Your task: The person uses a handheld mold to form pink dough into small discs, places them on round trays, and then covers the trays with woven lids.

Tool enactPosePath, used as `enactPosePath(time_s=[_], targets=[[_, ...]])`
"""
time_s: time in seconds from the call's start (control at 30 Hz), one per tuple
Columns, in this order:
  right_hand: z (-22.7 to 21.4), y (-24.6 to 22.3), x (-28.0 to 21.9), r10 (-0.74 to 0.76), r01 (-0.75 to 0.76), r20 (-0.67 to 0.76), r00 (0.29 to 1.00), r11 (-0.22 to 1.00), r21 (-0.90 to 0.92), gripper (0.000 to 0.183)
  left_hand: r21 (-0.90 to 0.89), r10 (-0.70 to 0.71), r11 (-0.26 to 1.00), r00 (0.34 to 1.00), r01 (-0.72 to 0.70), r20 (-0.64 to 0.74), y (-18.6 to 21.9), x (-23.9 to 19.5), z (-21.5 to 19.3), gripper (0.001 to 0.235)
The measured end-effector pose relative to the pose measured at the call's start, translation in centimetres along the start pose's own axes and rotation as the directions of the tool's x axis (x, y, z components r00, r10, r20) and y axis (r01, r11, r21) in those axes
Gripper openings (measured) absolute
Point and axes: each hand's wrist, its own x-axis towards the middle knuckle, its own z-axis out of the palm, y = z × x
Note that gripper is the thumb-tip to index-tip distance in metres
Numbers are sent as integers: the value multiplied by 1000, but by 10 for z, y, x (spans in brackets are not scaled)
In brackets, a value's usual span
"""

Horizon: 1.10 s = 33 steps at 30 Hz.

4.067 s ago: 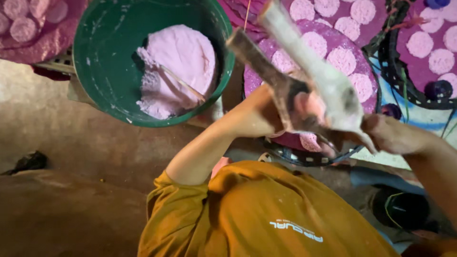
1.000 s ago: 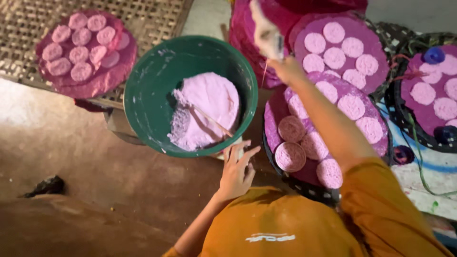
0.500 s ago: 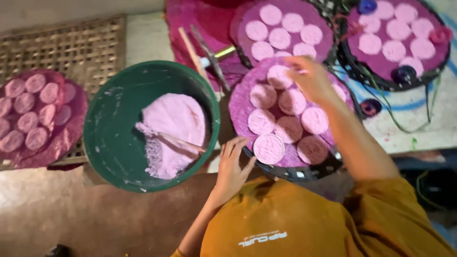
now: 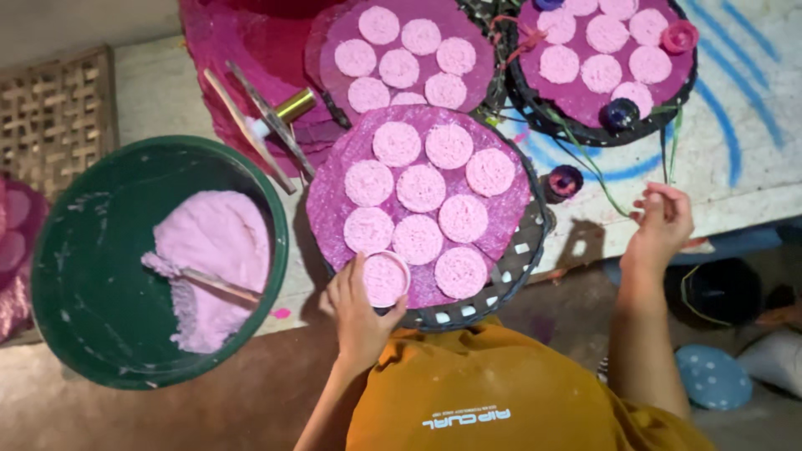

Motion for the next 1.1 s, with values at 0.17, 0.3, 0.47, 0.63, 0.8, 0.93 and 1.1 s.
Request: enactPosePath(time_s=[0.17, 0.3, 0.47, 0.63, 0.8, 0.93, 1.1], targets=[[15, 22, 12, 234, -218, 352, 906, 972, -85, 12, -77, -102, 994, 939, 81, -329, 4, -14, -4, 98], [35, 40, -12, 361, -227, 598, 715, 930, -290, 22, -323, -243, 940, 880, 110, -407, -13, -28, -5, 82], [50, 47, -20, 522, -398, 584, 621, 852, -339, 29, -721, -512, 663, 824, 201, -242, -38, -44, 30, 67], [59, 26, -32, 566, -573, 649, 508, 785, -237, 42, -942, -652, 279, 757, 185, -45, -49, -47, 37, 73], [55, -15, -56, 574, -704, 625, 529, 708, -55, 46, -887, -440, 458, 881, 53, -175, -24, -31, 5, 88], [37, -22, -65, 438, -666, 640, 631, 729, 157, 47, -892, -273, 452, 947, -31, -171, -3, 5, -14, 99], [3, -34, -7, 287, -579, 598, 748, 722, 378, 48, -948, -47, 317, 998, -22, -39, 37, 84, 12, 96]])
